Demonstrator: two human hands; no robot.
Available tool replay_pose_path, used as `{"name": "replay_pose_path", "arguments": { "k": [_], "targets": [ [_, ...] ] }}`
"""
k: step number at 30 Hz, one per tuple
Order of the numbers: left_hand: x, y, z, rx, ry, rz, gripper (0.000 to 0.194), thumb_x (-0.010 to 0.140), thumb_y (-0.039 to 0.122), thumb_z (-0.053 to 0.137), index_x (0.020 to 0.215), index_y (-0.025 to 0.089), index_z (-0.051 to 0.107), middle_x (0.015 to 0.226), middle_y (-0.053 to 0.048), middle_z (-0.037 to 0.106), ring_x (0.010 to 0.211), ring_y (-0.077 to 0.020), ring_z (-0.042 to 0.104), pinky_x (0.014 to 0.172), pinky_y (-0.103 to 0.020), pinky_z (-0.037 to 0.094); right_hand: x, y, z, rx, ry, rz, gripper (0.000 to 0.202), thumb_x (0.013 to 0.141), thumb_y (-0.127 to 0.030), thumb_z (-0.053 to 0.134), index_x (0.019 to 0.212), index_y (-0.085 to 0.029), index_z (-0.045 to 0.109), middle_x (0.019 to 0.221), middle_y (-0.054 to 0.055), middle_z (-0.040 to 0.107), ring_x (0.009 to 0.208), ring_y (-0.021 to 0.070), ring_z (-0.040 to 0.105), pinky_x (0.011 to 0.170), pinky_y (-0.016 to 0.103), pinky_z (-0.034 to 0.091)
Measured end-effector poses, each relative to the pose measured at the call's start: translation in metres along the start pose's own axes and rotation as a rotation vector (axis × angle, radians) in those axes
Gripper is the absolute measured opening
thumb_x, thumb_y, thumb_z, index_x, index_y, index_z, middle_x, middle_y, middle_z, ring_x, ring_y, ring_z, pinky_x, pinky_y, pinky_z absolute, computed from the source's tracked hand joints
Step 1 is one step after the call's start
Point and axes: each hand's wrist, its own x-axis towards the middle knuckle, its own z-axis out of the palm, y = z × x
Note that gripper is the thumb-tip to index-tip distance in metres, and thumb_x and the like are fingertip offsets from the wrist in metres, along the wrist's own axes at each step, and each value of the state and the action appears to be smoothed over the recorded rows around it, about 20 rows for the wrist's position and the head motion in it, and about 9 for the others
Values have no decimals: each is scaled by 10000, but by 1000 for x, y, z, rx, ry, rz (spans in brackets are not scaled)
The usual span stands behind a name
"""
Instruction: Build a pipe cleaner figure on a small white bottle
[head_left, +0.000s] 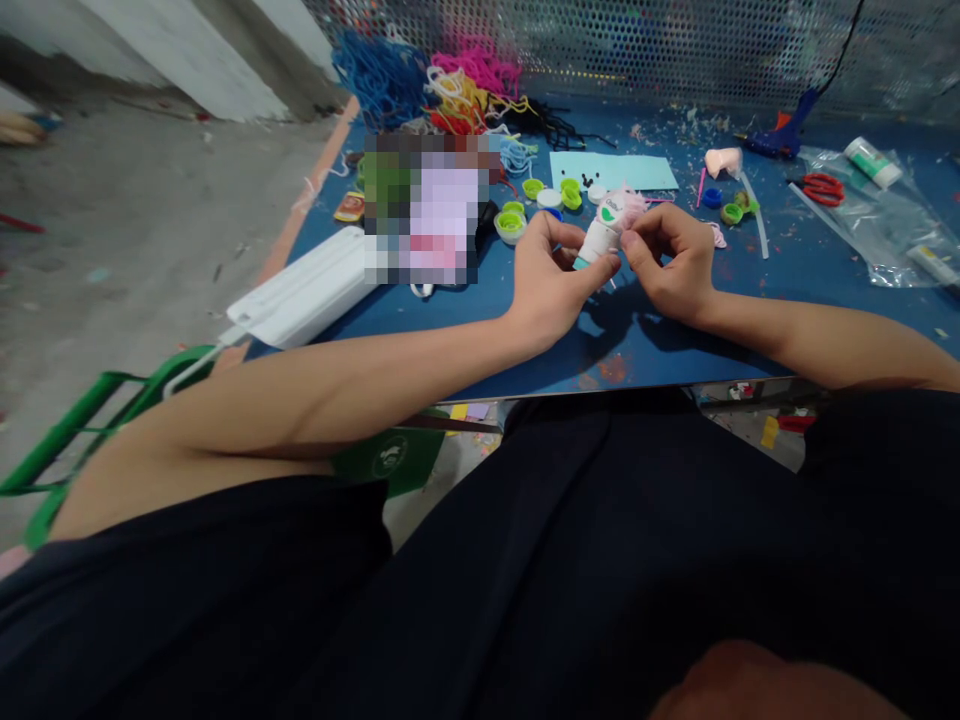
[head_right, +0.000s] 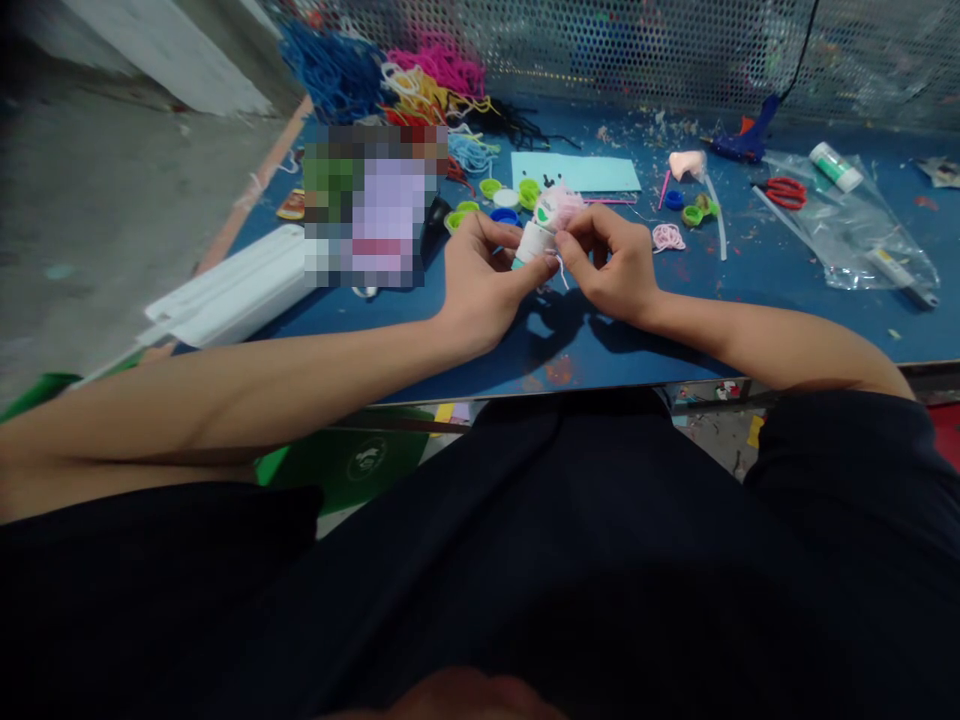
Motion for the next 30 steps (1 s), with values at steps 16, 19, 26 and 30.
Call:
{"name": "replay_pose_path", "arguments": {
  "k": [16,19,26,30],
  "targets": [
    [-1,3,-1,26,0,-27,471,694,314,1007,831,274,558,812,-1,672,785,-210,679,645,-381,534,-2,16,-3,-40,-105,106,550,1065,-710,512,823,-223,597,717,16,576,751,166,627,740,327,578],
    [-2,5,-1,33,0,-17,482,672,316,1023,816,277,565,785,18,662,711,-184,650,626,-383,533,-1,16,-3,-25,-117,105,545,1070,-698,511,823,-221,605,720,18,591,747,168,631,753,343,589],
    [13,-14,-13,17,32,-20,586,677,586,1028,854,289,555,745,35,634,768,-186,615,719,-409,518,3,17,-11,-24,-104,54,532,1067,-732,450,900,-262,635,687,-4,588,584,160,530,618,352,535],
    [35,-28,-24,-108,98,-6,754,554,764,1009,907,270,562,794,31,668,785,-163,579,772,-401,519,5,30,-15,-113,-269,68,387,1030,-631,600,975,-253,664,763,23,646,654,178,591,735,369,582]
  ]
}}
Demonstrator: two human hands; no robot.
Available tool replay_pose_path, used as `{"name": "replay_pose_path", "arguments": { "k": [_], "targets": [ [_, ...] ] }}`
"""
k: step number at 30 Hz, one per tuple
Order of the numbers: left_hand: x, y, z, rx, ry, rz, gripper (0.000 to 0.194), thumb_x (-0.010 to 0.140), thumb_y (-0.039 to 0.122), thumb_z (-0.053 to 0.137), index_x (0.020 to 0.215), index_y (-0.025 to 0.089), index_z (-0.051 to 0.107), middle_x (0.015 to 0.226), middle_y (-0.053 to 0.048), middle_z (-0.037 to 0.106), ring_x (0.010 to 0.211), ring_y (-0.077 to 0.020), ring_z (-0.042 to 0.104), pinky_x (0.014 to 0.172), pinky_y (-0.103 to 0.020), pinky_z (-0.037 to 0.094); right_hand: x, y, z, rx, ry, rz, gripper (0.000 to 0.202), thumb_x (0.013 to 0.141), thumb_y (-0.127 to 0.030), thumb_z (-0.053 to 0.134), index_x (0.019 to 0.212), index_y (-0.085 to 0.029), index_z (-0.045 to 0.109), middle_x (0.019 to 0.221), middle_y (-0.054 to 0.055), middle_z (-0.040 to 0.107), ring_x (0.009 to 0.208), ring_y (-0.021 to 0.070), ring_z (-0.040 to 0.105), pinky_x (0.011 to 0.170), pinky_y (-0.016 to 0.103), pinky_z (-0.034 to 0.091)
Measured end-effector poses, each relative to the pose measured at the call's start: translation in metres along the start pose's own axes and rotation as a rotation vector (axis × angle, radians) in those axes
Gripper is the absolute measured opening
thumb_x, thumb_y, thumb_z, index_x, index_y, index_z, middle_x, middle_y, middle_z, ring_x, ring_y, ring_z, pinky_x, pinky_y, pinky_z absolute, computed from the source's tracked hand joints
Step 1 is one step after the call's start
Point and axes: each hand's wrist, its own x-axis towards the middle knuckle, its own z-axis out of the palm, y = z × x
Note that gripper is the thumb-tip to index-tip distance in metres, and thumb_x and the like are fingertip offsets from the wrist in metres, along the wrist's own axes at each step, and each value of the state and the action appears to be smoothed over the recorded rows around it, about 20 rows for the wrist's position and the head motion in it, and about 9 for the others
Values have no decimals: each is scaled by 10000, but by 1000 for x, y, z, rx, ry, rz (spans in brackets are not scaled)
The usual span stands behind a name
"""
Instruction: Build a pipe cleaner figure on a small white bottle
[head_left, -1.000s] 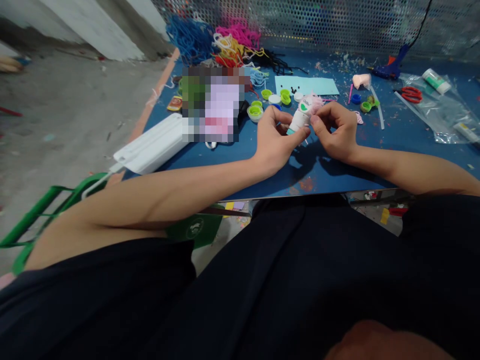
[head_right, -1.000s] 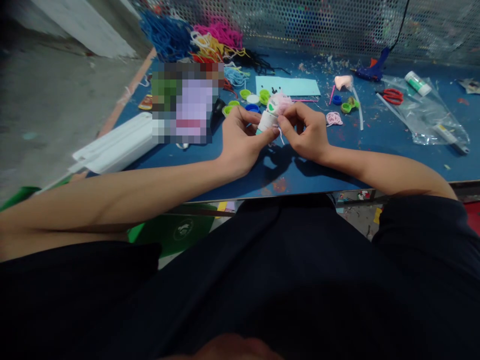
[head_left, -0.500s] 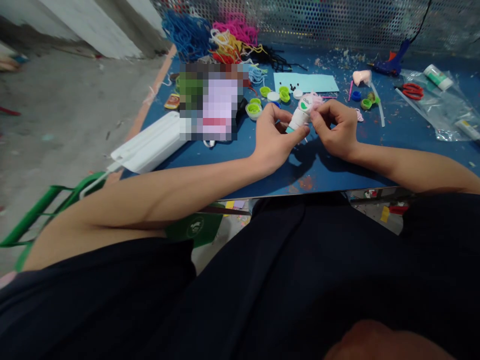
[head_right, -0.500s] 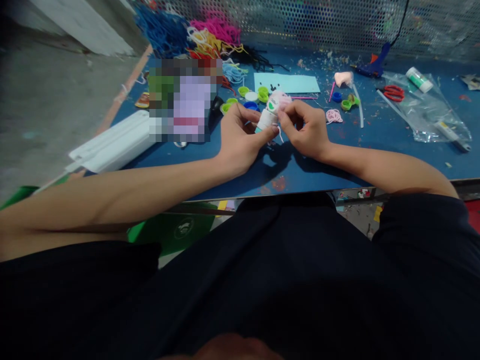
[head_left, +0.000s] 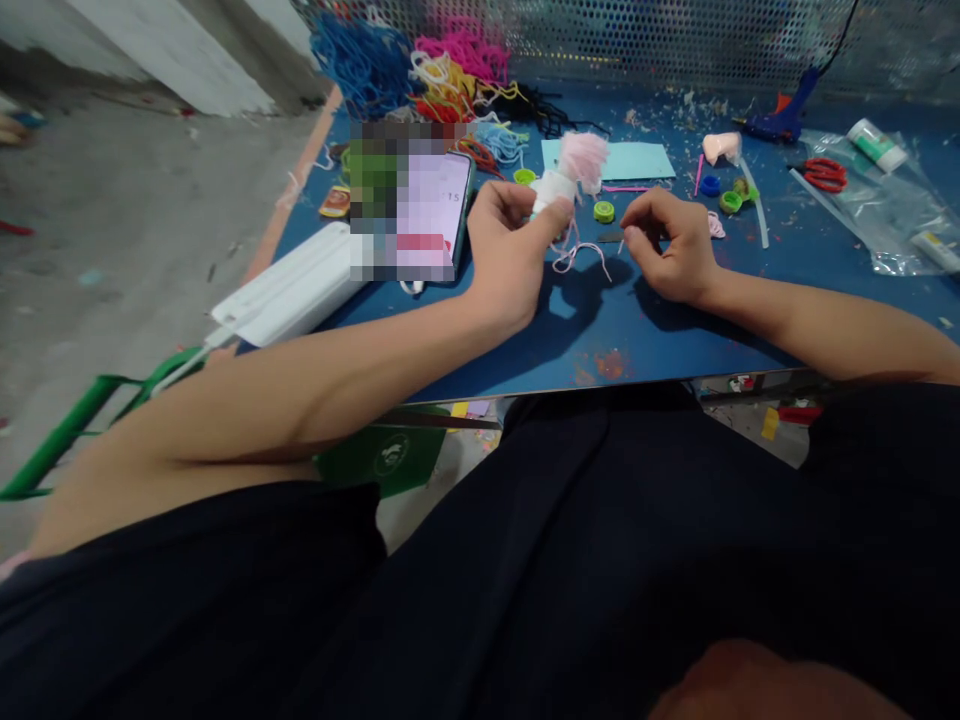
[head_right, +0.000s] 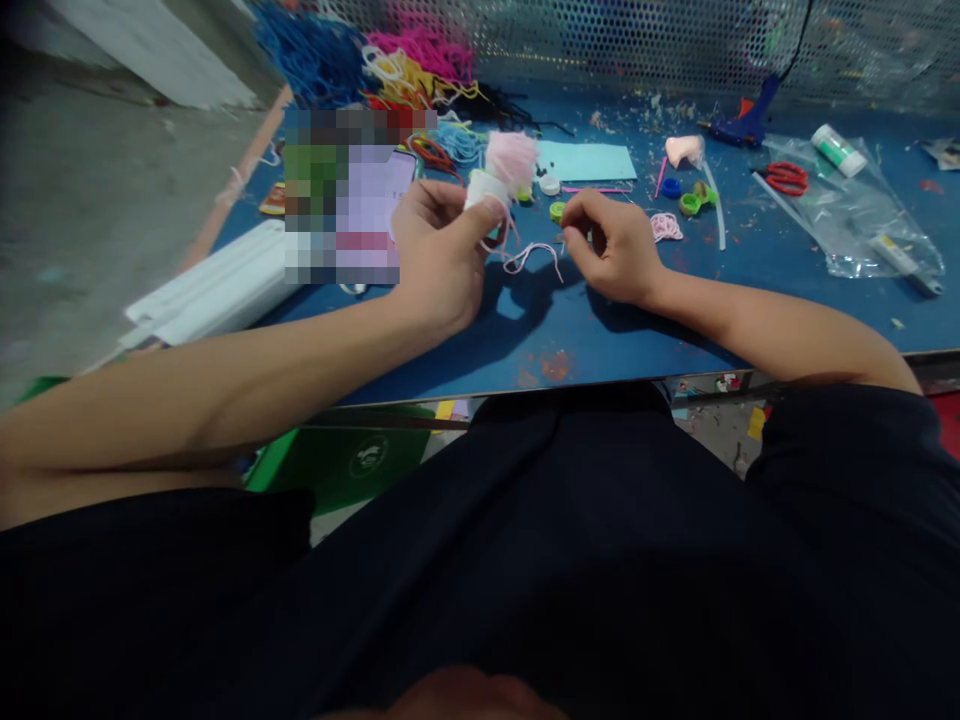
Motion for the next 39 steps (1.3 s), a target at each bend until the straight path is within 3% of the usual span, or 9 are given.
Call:
{"name": "replay_pose_path", "arguments": {
  "k": [2,5,10,14,18,23,29,35,39],
  "targets": [
    [6,1,-4,-44,-37,-26,772,530,773,1008,962,281,598,883,12,709,824,-179,598,781,-417,531,1,5,1,-57,-84,26,297,1003,-533,664,988,-236,675,826,47,681,716,200,637,812,393,594],
    [3,11,-7,60,-143,-88,548,738,744,866,1018,340,623,1024,20,732,881,-191,622,789,-431,549,5,9,0,-128,-143,79,164,1011,-366,617,1005,-218,689,896,70,716,829,243,693,899,428,586],
    [-18,28,-1,145,-224,-42,458,793,652,802,1019,306,605,936,7,694,818,-165,600,697,-360,512,15,17,-11,-227,-62,98,149,965,-149,539,933,-228,661,967,74,740,937,248,678,928,430,563],
    [-40,49,7,204,-647,23,408,823,540,797,973,224,586,864,-16,695,711,-146,612,634,-317,486,23,28,-19,-228,-62,1,152,955,-132,550,922,-237,655,1018,70,737,902,199,635,866,375,550],
    [-56,71,8,452,-878,156,256,837,412,744,916,197,630,837,-19,727,693,-143,632,615,-285,467,22,33,-19,-161,-329,-125,104,959,-268,678,1036,-219,729,1012,50,753,831,182,639,827,359,530],
    [-55,73,4,697,-880,241,200,832,367,723,897,196,644,837,-27,737,711,-168,649,638,-300,481,21,27,-12,-182,-482,-209,231,1009,-415,679,1023,-205,777,1000,64,744,912,211,665,847,364,489],
    [-55,72,5,870,-846,310,182,842,356,731,863,198,645,761,-14,702,701,-186,649,661,-320,494,22,20,-1,-280,-513,-139,130,996,-278,658,957,-180,733,1064,91,697,994,243,655,871,378,484],
    [-60,77,6,942,-767,303,161,845,330,727,917,199,666,760,-3,703,679,-179,652,646,-314,477,22,23,-9,-224,-371,-14,84,1011,-247,570,1013,-213,648,1059,105,719,987,256,660,897,409,526],
    [-56,77,6,1001,-714,277,181,844,319,726,966,198,669,800,-20,715,689,-185,647,642,-330,452,25,19,-21,3,-201,86,245,1018,-491,638,962,-253,615,917,59,733,805,199,646,790,377,559]
  ]
}}
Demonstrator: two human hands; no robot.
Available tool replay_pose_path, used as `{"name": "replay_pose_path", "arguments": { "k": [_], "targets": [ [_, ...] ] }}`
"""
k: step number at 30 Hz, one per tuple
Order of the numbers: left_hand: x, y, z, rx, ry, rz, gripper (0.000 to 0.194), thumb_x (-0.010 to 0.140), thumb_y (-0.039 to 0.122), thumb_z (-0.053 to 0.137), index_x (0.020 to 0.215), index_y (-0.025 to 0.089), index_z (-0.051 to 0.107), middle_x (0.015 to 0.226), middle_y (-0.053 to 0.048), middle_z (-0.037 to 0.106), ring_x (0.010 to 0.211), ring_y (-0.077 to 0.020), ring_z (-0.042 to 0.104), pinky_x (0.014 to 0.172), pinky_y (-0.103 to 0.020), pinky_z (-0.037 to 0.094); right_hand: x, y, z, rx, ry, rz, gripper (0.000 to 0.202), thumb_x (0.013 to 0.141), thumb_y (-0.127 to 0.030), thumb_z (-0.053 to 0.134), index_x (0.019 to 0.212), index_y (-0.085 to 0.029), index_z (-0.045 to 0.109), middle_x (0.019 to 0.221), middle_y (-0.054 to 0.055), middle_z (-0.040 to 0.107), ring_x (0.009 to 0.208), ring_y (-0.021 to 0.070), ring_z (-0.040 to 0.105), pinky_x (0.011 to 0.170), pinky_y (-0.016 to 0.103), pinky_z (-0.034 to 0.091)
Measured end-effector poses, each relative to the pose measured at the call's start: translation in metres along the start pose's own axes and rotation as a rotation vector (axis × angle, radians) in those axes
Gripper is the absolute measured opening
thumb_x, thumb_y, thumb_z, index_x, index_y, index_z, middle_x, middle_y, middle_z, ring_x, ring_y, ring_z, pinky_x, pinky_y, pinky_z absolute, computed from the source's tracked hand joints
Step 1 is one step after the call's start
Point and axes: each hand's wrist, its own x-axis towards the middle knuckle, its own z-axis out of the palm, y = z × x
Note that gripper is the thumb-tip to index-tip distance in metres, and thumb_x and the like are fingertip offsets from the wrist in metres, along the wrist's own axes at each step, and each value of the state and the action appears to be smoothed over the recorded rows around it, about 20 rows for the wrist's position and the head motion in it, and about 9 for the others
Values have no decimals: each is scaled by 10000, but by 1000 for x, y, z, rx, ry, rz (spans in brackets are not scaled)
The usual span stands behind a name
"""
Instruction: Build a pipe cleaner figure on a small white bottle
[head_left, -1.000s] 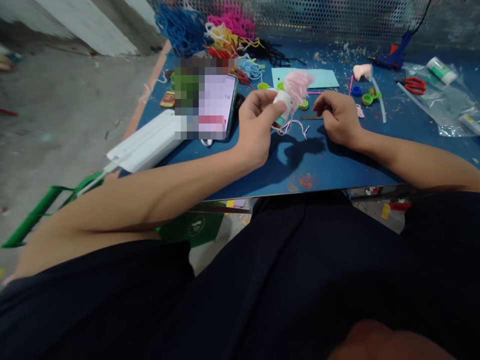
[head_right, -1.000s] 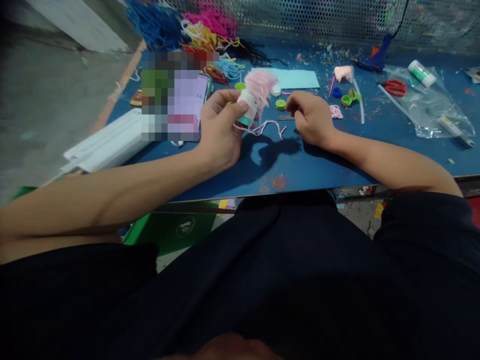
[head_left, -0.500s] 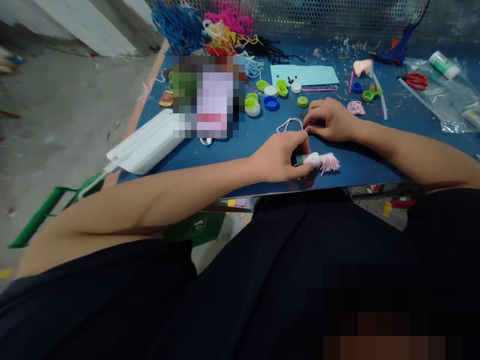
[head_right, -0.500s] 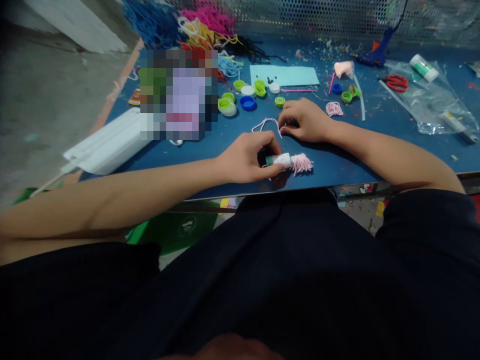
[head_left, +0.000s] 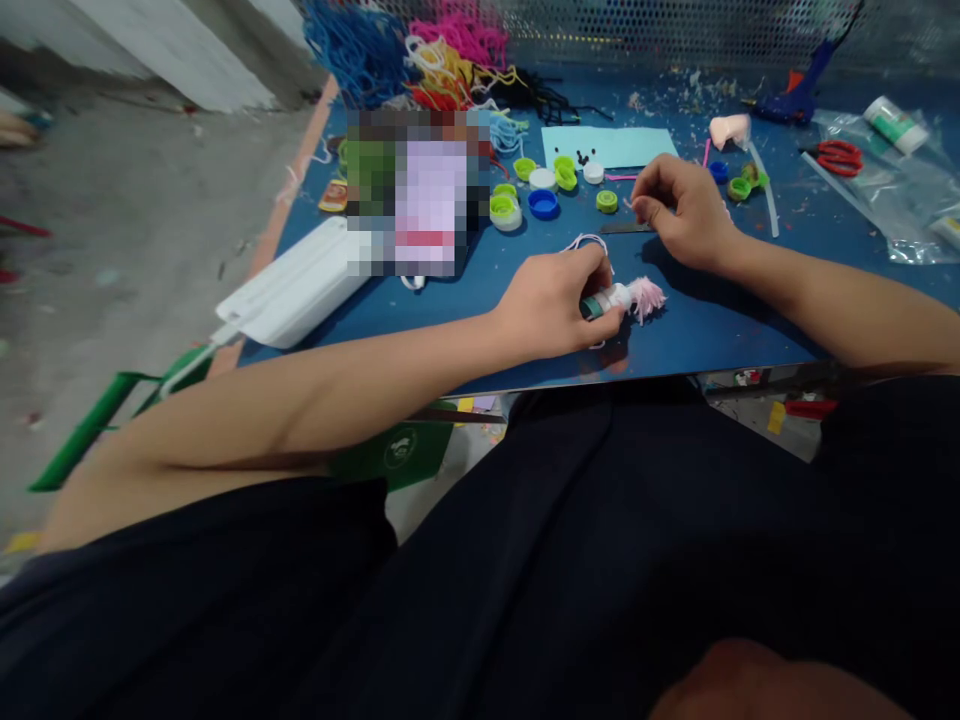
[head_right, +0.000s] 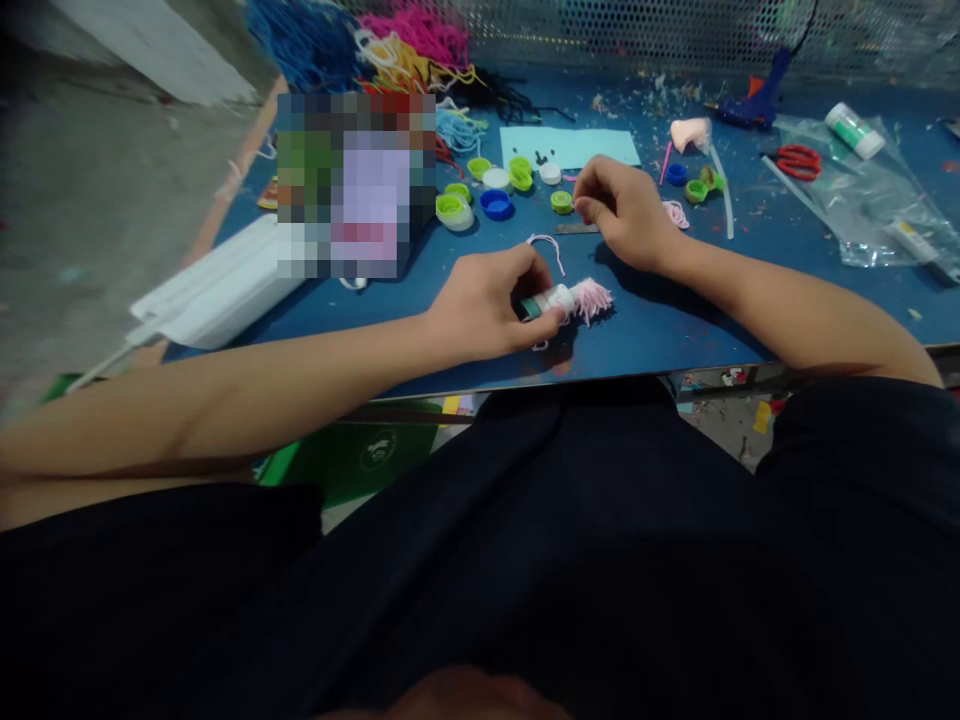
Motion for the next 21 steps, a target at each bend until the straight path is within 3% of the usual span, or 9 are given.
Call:
{"name": "replay_pose_path", "arguments": {
  "k": [3,6,8,13,21],
  "targets": [
    [5,-1,-3,55,12,-91,216,849,320,729,1024,204,677,824,-29,722,718,-199,650,654,-348,443,-4,-13,-4,89,91,-26,379,952,-642,717,929,-276,617,877,41,736,750,174,639,710,352,561],
    [11,0,-7,133,10,-201,263,844,342,743,1063,211,678,868,-38,733,766,-220,668,681,-368,450,-15,-28,-2,25,130,-78,334,963,-605,728,948,-280,651,877,42,752,754,177,661,726,357,588],
    [13,-1,-8,162,4,-238,266,846,354,740,1062,215,673,886,-44,737,798,-238,687,697,-378,460,-23,-34,1,-25,85,-128,305,976,-566,720,976,-265,675,890,47,763,756,185,681,748,370,614],
    [13,-15,-3,45,87,-165,216,827,337,762,1005,258,667,826,-33,725,830,-263,711,696,-387,492,-35,-37,7,-81,-69,-169,258,973,-502,712,1005,-246,718,904,48,777,798,202,719,796,377,651],
    [11,-29,3,-126,154,-63,181,813,346,780,947,300,668,739,-24,689,821,-289,711,632,-394,481,-34,-43,8,-113,-124,-70,238,962,-494,705,1010,-265,752,923,83,785,858,256,739,841,429,658]
  ]
}}
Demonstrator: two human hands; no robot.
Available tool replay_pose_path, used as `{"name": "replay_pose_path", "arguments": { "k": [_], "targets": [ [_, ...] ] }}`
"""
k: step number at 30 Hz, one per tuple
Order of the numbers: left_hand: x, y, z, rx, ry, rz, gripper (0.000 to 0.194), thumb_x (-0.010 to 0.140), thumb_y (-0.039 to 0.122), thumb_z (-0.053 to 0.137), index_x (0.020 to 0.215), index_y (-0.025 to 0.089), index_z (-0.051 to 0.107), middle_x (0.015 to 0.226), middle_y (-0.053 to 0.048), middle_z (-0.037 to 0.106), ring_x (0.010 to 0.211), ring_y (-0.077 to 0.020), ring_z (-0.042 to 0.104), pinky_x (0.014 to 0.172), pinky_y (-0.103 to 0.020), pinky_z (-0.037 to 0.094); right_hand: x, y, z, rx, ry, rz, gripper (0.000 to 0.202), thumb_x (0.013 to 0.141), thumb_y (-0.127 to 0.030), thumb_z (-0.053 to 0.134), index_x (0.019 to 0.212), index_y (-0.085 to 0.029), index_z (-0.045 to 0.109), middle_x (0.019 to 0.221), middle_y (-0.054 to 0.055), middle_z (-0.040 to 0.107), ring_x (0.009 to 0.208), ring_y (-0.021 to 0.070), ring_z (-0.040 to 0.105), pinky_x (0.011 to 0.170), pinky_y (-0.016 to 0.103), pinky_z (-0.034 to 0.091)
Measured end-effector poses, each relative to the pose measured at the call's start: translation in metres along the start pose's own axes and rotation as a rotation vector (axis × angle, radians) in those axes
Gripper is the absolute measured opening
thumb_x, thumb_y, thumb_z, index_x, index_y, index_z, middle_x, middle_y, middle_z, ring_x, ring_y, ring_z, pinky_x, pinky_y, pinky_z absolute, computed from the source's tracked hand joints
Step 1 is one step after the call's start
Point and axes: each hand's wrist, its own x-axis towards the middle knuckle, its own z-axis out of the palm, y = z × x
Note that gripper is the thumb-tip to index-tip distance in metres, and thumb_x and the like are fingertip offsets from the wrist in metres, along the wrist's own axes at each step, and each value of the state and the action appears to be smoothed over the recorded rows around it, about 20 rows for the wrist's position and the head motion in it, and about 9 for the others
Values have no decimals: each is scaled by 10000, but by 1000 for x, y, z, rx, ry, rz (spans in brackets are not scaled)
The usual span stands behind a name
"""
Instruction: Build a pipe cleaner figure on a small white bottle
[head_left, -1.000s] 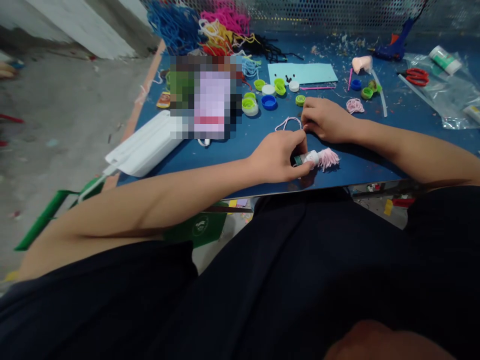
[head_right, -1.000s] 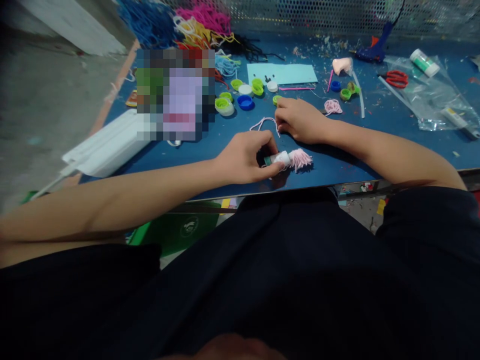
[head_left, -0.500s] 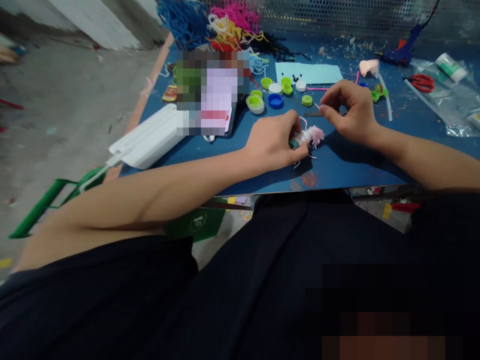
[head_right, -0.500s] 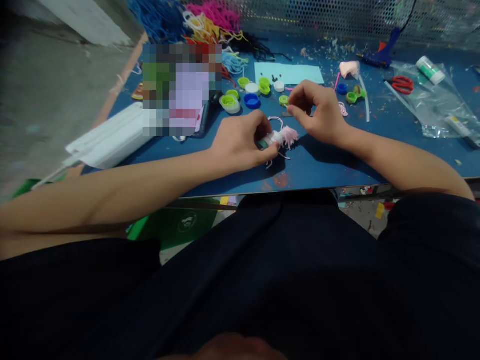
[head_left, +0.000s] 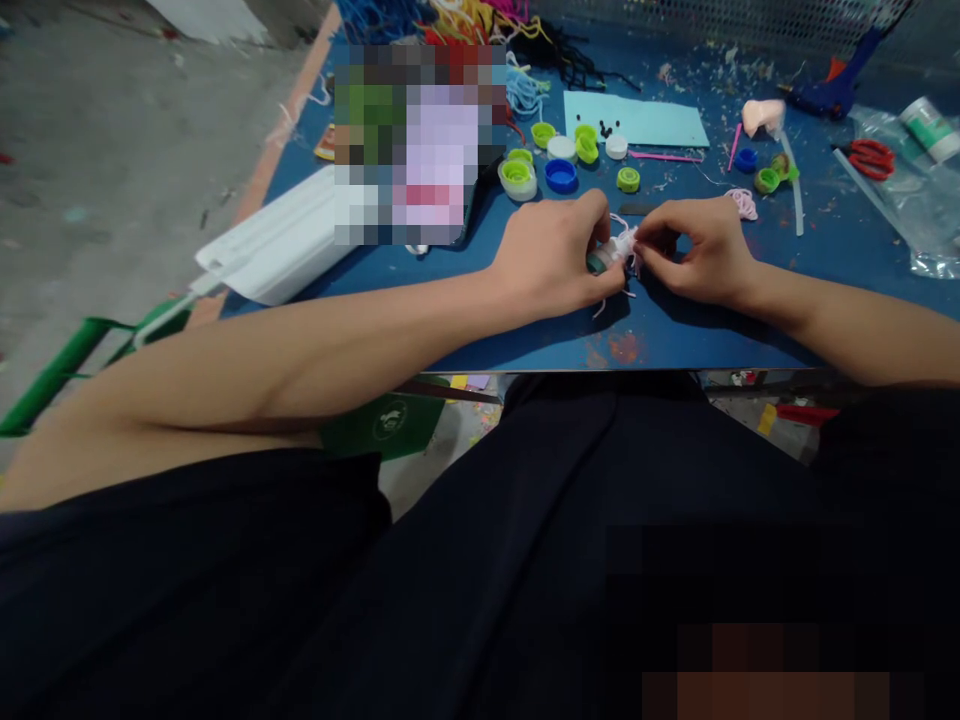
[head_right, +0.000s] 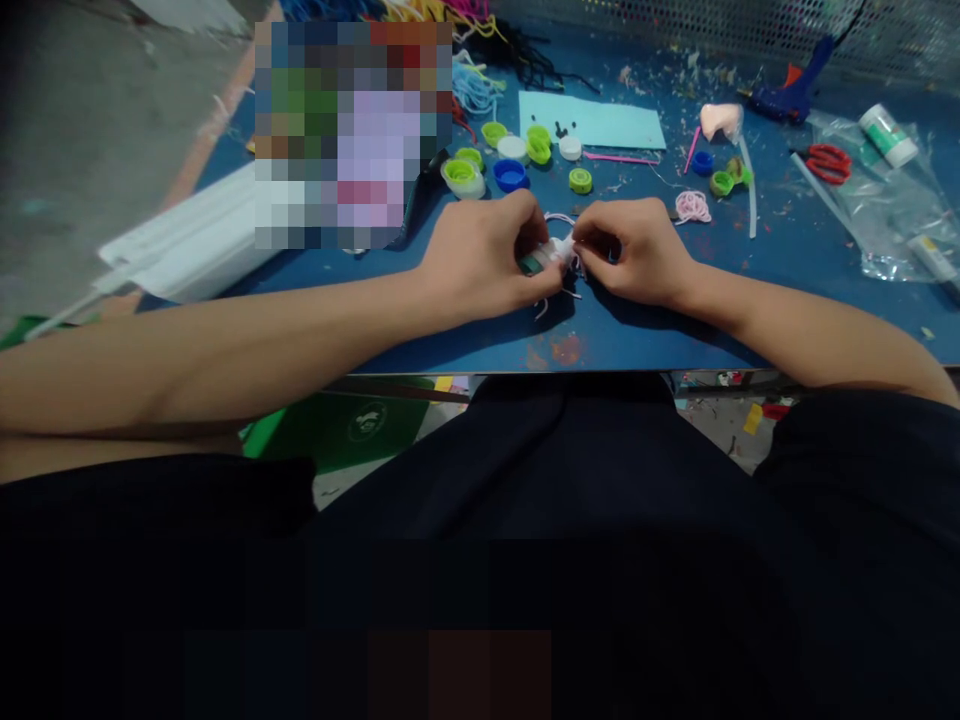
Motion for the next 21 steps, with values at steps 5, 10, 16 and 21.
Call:
{"name": "replay_pose_path", "arguments": {
  "k": [5,10,16,21],
  "targets": [
    [2,11,-4,133,-42,-64,186,804,369,765,931,282,661,788,-33,723,754,-269,672,631,-399,452,-1,4,3,-2,88,-106,267,985,-485,666,1001,-231,745,925,83,788,811,228,724,820,410,647],
    [4,12,-4,90,-41,-91,187,795,380,759,911,287,646,803,-44,707,819,-301,691,654,-406,439,-1,5,2,14,18,-46,221,966,-475,707,996,-259,741,931,86,782,849,249,726,851,427,641],
    [4,13,-4,103,-34,-107,219,767,390,763,879,279,610,794,-53,691,810,-322,699,638,-423,408,0,3,4,7,9,-9,226,950,-501,706,963,-277,733,925,77,783,894,259,731,857,433,635],
    [4,17,-5,170,-43,-75,197,785,388,735,867,285,588,786,-43,707,740,-294,670,600,-411,351,-1,2,4,11,30,4,197,939,-484,717,961,-289,702,884,67,776,835,244,711,801,428,612]
  ]
}}
